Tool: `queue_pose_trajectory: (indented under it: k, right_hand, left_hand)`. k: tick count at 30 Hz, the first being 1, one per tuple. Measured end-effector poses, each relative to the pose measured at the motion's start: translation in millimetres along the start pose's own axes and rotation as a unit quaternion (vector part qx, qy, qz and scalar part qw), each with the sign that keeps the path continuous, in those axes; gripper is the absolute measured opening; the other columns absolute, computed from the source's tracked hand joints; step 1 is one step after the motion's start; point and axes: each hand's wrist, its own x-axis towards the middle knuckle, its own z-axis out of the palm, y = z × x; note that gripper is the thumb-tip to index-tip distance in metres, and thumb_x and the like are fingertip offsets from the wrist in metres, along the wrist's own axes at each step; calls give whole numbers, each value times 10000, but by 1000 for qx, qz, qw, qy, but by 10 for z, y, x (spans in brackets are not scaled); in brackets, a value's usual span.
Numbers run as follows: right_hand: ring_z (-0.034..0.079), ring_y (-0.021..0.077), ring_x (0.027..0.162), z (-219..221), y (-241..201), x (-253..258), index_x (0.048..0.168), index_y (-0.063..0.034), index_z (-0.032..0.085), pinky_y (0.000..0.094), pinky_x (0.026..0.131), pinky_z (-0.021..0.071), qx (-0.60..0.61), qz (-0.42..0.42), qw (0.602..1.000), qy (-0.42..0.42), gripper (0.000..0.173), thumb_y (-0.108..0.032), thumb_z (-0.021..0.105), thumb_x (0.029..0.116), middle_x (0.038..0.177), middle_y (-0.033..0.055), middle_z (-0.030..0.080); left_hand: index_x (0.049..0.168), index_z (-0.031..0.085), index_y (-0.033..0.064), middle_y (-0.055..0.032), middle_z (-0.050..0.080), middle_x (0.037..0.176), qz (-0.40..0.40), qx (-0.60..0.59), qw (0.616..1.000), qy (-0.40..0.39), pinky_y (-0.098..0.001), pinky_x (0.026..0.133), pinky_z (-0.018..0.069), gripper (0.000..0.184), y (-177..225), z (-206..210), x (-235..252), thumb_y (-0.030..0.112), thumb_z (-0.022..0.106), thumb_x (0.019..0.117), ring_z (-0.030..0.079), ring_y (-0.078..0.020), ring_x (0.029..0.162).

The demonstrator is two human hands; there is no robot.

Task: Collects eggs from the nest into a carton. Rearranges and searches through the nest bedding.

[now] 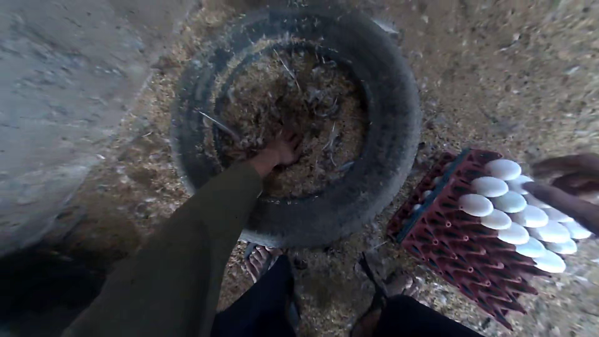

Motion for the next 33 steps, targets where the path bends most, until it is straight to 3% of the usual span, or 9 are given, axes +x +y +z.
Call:
queue_pose_trajectory:
  k: [3,9,14,17,20,22,25,29,33]
  right_hand:
    - [675,232,701,221,-645,741,1120,-48,733,453,618,578,-52,-137,987,-67,410,-400,577,978,922,117,700]
    - [696,357,1024,1267,-1624,2378,1223,-41,698,553,931,543,-78,-156,935,-309,245,-154,566,1050,1088,182,716]
    - [610,417,1223,2402,-2003,3281,1296,-5,648,596,1015,489,-6,6,965,-263,318,-168,545,1042,1283,249,642]
    - [579,425,1287,2899,-2145,3393,1372,-7,602,565,1063,476,70,110,970,-203,365,-194,546,1063,1420,290,553]
    - [383,432,1468,3494,-2144,3391,1550,-29,410,553,1153,415,101,162,974,-119,631,-340,586,1029,1647,271,257]
    - [396,447,1451,3759,-2149,3354,1576,-33,366,583,1137,413,69,152,982,-84,727,-423,590,1006,1616,289,303]
    - [449,443,1406,3682,-2110,3255,1520,-49,464,596,1102,439,38,120,987,-96,724,-481,639,966,1546,279,408]
    - [450,430,1406,3530,-2090,3280,1502,-67,491,611,1077,456,35,112,982,-145,773,-571,648,939,1553,251,413]
    - [404,400,1455,3606,-2154,3180,1461,-103,561,629,1155,357,75,20,979,-189,635,-460,689,952,1551,190,472]
  left_hand:
    - [1603,350,285,-142,301,1658,-26,58,994,-90,-710,1122,309,662,46,-116,-274,608,399,1027,282,-457,1499]
    - [1509,494,203,-198,477,1525,-11,49,980,-191,-687,1070,388,665,-11,-384,-769,640,462,1009,471,-431,1384]
    - [1329,644,140,-196,668,1236,-27,2,972,-234,-672,986,456,653,-188,-456,-855,671,506,976,622,-396,1185]
    - [1493,532,195,-185,523,1489,-44,-7,964,-264,-685,1105,347,748,-183,-570,-974,711,508,952,468,-401,1394]
    - [1439,592,162,-192,573,1437,-34,-42,959,-278,-681,1113,343,752,-264,-644,-991,717,535,935,494,-401,1375]
    - [1391,615,110,-187,634,1347,-14,-72,961,-266,-648,1086,402,768,-372,-729,-1004,716,560,922,566,-377,1301]
    - [1603,350,160,-133,589,1448,8,-124,961,-248,-591,1162,353,840,-497,-1095,-1116,633,593,953,512,-328,1386]
    - [1283,706,137,-123,705,1226,-7,-101,972,-210,-610,1046,439,534,-496,-1639,-1214,566,547,1007,631,-313,1205]
    - [1190,710,50,-197,700,1100,49,-150,986,-50,-609,936,496,323,-546,-1563,-906,281,511,1084,668,-358,1038]
